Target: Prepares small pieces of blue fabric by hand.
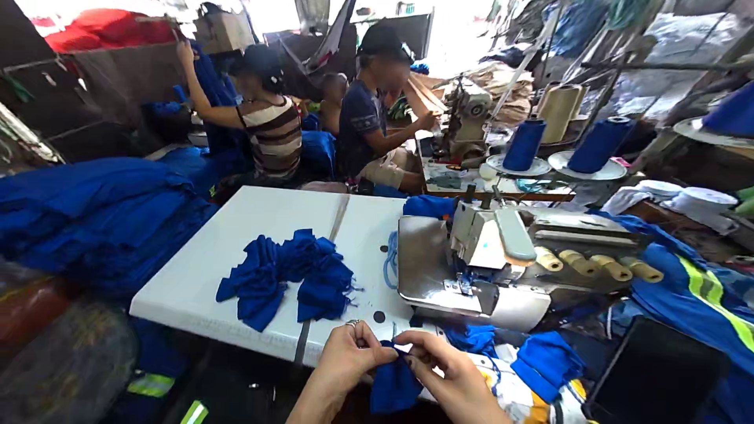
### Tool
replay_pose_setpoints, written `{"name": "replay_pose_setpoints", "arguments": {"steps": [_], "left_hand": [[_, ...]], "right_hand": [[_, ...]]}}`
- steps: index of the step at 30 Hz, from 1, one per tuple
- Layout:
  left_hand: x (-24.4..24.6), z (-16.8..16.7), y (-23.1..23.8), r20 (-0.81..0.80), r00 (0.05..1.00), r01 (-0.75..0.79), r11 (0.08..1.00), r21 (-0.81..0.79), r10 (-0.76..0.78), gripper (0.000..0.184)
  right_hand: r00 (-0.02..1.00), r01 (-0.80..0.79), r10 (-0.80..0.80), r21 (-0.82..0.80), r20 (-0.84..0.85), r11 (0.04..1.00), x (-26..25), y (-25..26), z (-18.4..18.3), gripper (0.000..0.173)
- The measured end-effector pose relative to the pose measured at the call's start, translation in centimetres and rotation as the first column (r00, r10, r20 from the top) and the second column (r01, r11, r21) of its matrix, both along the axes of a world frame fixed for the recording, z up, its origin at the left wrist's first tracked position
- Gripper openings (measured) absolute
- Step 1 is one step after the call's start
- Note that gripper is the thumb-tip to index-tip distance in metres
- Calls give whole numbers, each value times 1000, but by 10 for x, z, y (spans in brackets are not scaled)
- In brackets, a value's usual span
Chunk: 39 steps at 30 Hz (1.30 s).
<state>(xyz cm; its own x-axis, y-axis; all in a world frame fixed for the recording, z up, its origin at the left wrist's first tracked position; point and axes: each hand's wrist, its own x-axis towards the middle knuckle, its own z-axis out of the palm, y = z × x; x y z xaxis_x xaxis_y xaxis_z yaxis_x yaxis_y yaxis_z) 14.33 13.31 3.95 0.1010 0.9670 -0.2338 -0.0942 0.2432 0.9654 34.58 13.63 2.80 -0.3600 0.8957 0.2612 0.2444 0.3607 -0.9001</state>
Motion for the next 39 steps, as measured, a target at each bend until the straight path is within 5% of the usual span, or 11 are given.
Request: {"name": "replay_pose_setpoints", "arguments": {"steps": [3, 7, 14, 20, 26, 30, 32, 39], "left_hand": [[5, 3, -4, 88, 996, -25, 999, -33, 28, 29], [2, 5, -11, 133, 991, -25, 1000, -10, 26, 43], [13, -3, -20, -232, 973, 29, 985, 172, 12, 50], [1, -3, -15, -83, 993, 94, 994, 63, -89, 60], [-7, 4, -15, -251, 967, 91, 986, 140, -54, 51], [26, 5, -30, -588, 781, 31, 928, 371, 209, 38], [32, -9, -30, -631, 691, -35, 888, 458, 352, 41], [35, -22, -38, -377, 820, -229, 850, 474, 431, 33]], "right_hand": [[986, -84, 60, -159, -154, 984, -8, 1, 1, 32], [965, -11, -42, -197, -260, 980, -14, 4, -5, 30], [997, -13, 0, -169, -79, 986, -24, -2, -10, 46], [989, -64, 31, -229, -145, 971, -10, 3, -12, 36], [957, -56, -12, 226, 290, 973, -6, 4, -15, 25], [945, 96, -204, 379, 257, 921, -31, 4, -14, 11], [940, 210, -294, 383, 175, 899, -38, 4, -10, 14], [915, 386, -402, 241, 22, 891, -39, 6, -27, 29]]}}
